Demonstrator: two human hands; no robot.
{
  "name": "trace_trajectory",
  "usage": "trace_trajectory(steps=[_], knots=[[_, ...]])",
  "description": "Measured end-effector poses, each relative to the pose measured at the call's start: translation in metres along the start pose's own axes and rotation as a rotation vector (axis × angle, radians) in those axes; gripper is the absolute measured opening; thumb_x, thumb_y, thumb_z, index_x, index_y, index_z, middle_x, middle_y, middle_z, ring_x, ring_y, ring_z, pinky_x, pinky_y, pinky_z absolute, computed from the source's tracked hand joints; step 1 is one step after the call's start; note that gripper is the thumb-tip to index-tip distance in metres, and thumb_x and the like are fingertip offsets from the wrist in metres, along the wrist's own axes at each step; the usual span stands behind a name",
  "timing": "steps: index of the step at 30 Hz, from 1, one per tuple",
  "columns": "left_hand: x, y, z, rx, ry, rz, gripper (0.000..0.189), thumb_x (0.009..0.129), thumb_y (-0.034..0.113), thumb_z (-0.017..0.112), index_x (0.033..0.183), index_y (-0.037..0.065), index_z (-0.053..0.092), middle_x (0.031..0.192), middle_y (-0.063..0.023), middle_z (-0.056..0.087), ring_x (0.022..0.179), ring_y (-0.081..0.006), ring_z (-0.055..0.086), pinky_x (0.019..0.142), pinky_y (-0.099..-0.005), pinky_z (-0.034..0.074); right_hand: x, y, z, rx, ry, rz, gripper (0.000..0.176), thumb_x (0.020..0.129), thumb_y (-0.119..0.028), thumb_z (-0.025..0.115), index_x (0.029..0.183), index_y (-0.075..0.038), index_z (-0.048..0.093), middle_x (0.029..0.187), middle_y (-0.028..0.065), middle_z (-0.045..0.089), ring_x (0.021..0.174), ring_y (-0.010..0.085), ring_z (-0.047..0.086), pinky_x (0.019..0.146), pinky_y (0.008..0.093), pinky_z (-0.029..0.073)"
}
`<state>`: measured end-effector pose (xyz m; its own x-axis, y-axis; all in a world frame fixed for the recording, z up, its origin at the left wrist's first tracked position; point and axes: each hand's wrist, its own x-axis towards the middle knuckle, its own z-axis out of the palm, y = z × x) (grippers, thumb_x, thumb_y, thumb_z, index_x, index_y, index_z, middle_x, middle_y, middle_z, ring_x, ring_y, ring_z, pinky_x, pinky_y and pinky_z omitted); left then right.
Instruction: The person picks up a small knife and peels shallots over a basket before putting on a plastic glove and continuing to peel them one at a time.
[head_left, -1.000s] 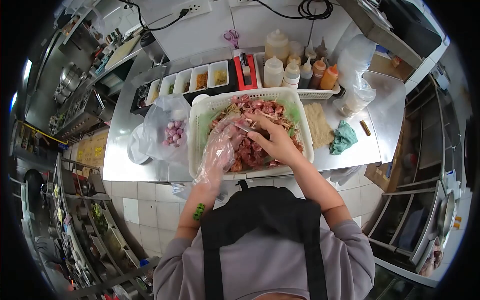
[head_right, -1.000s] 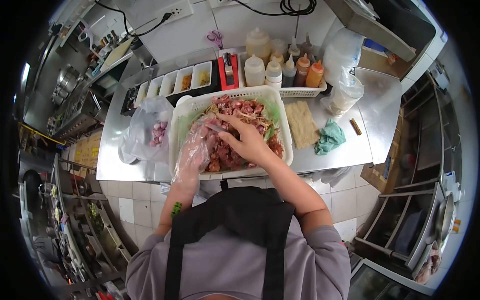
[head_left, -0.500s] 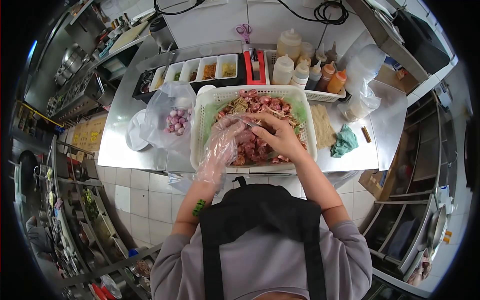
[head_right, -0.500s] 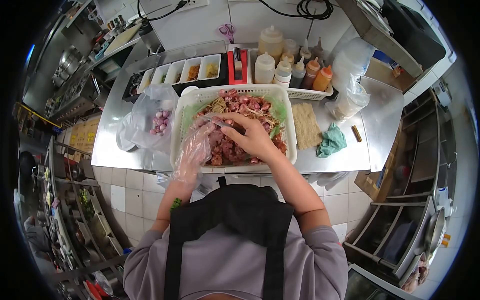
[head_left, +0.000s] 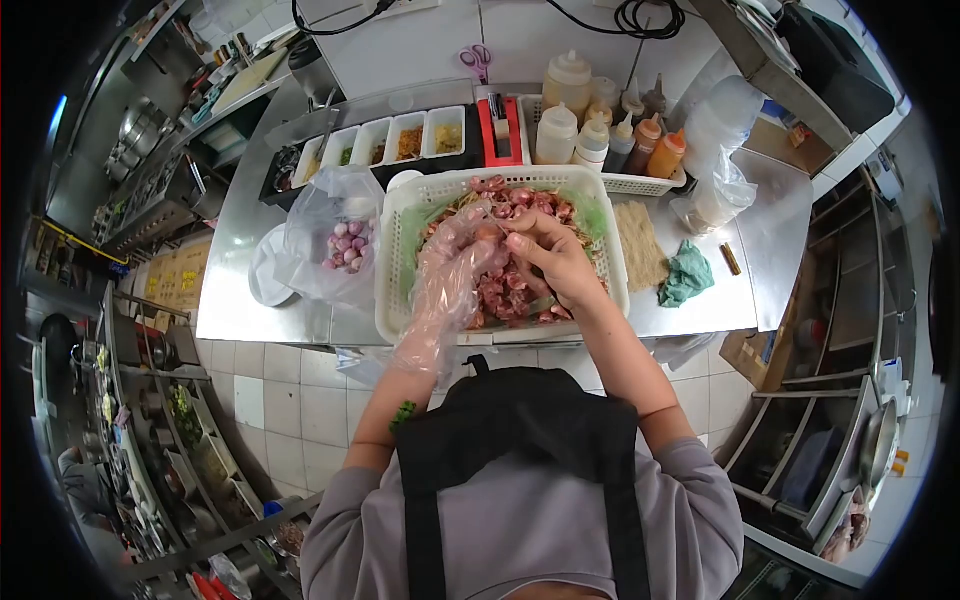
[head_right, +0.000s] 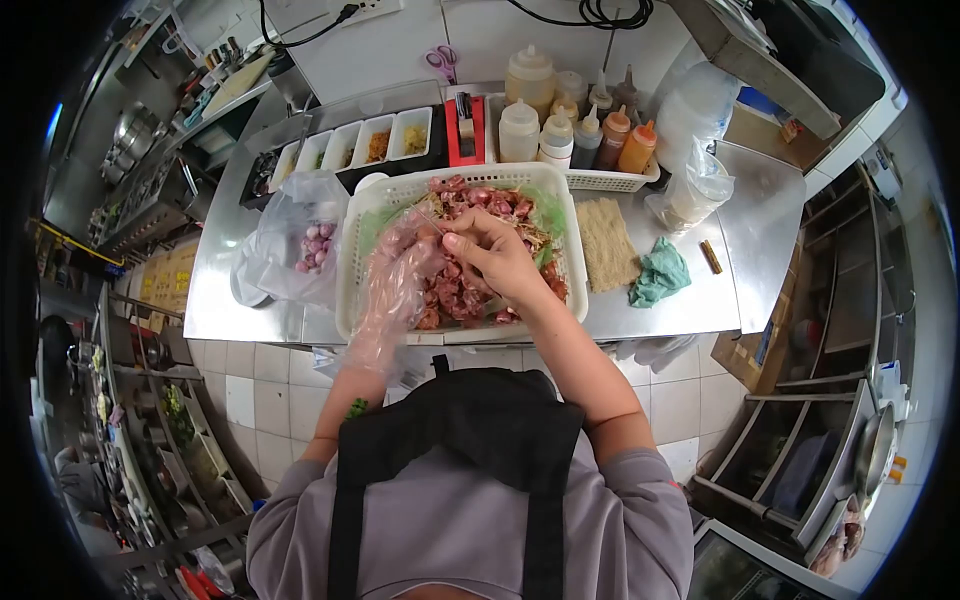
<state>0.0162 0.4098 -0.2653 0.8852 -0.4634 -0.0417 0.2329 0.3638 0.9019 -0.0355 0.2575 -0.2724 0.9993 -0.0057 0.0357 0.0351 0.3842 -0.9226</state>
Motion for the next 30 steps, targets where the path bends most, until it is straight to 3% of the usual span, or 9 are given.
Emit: trace_trajectory(steps=[5, 8, 10, 13, 14, 19, 23, 28, 30], knots=[[0.014, -0.029, -0.006, -0.351, 0.038, -0.054, 0.035, 0.085, 0.011, 0.064, 0.115, -0.001, 0.052, 0.104, -0.0124, 0.062, 0.093, -0.0161, 0.06, 0.08, -0.0246, 0.049, 0.008, 0.03, 0.007, -0.548, 0.213, -0.431, 0.017, 0.086, -0.013, 0.063, 0.097, 0.0, 0.061, 0.093, 0.0065, 0.066, 0.071, 0.0071, 0.055, 0.065, 0.0227, 0.046], [0.015, -0.03, -0.007, -0.39, -0.009, -0.009, 0.035, 0.086, 0.012, 0.063, 0.115, -0.003, 0.051, 0.108, -0.0129, 0.061, 0.095, -0.0168, 0.06, 0.081, -0.025, 0.049, 0.01, 0.034, 0.004, -0.673, 0.199, -0.676, 0.014, 0.085, -0.011, 0.064, 0.096, -0.002, 0.062, 0.081, 0.0029, 0.061, 0.048, 0.0025, 0.043, 0.039, 0.0175, 0.029], [0.012, -0.024, -0.003, -0.342, 0.023, -0.003, 0.035, 0.086, 0.012, 0.062, 0.115, -0.004, 0.051, 0.109, -0.013, 0.061, 0.095, -0.0173, 0.06, 0.082, -0.0259, 0.048, 0.0, 0.013, 0.009, -0.297, 0.17, -0.085, 0.019, 0.085, -0.014, 0.065, 0.098, 0.0, 0.063, 0.079, 0.0037, 0.063, 0.062, 0.0072, 0.053, 0.056, 0.0214, 0.043], [0.01, -0.018, -0.001, -0.28, 0.041, -0.009, 0.033, 0.086, 0.009, 0.06, 0.115, -0.003, 0.052, 0.109, -0.0128, 0.061, 0.096, -0.0175, 0.059, 0.082, -0.0282, 0.048, 0.0, 0.003, -0.001, -0.01, 0.054, 0.069, 0.017, 0.086, -0.015, 0.064, 0.096, -0.002, 0.063, 0.065, 0.0018, 0.056, 0.05, 0.0058, 0.046, 0.043, 0.0199, 0.035], [0.013, -0.019, -0.004, -0.262, 0.02, -0.017, 0.03, 0.086, 0.007, 0.059, 0.114, -0.002, 0.054, 0.107, -0.0121, 0.061, 0.095, -0.0179, 0.059, 0.082, -0.0281, 0.048, 0.001, 0.004, 0.0, 0.03, 0.06, 0.059, 0.015, 0.087, -0.016, 0.063, 0.096, -0.004, 0.063, 0.058, -0.0006, 0.051, 0.043, 0.0037, 0.039, 0.036, 0.0197, 0.026], [0.007, -0.01, -0.002, -0.039, 0.024, -0.121, 0.036, 0.085, 0.015, 0.063, 0.118, 0.002, 0.054, 0.109, -0.009, 0.062, 0.089, -0.0148, 0.06, 0.079, -0.0275, 0.047, 0.007, -0.003, -0.014, -0.032, 0.138, 0.029, 0.017, 0.087, -0.016, 0.062, 0.1, -0.004, 0.062, 0.06, -0.0017, 0.051, 0.046, 0.003, 0.04, 0.038, 0.0192, 0.028], [0.01, -0.008, -0.007, -0.038, -0.033, -0.094, 0.039, 0.085, 0.018, 0.064, 0.119, 0.003, 0.054, 0.107, -0.0057, 0.062, 0.088, -0.0132, 0.059, 0.078, -0.0266, 0.047, 0.001, -0.019, -0.012, -0.248, 0.229, -0.021, 0.028, 0.088, -0.016, 0.061, 0.114, -0.005, 0.057, 0.073, -0.004, 0.053, 0.058, 0.003, 0.043, 0.051, 0.0183, 0.035], [0.023, -0.026, -0.033, -0.163, -0.127, -0.057, 0.039, 0.085, 0.018, 0.064, 0.12, 0.003, 0.053, 0.11, -0.0054, 0.059, 0.093, -0.0132, 0.057, 0.079, -0.0272, 0.047, 0.008, -0.002, -0.012, -0.624, -0.014, -0.266, 0.039, 0.087, -0.015, 0.06, 0.124, -0.007, 0.052, 0.101, 0.0038, 0.063, 0.082, 0.0095, 0.053, 0.077, 0.0253, 0.044], [0.024, -0.025, -0.033, -0.181, -0.161, -0.115, 0.04, 0.086, 0.019, 0.063, 0.122, 0.005, 0.052, 0.113, -0.0055, 0.057, 0.094, -0.0139, 0.057, 0.08, -0.0283, 0.047, 0.01, 0.0, -0.011, -0.617, -0.025, -0.265, 0.038, 0.088, -0.013, 0.059, 0.125, -0.007, 0.052, 0.101, 0.0012, 0.059, 0.079, 0.0071, 0.049, 0.073, 0.0236, 0.043]])
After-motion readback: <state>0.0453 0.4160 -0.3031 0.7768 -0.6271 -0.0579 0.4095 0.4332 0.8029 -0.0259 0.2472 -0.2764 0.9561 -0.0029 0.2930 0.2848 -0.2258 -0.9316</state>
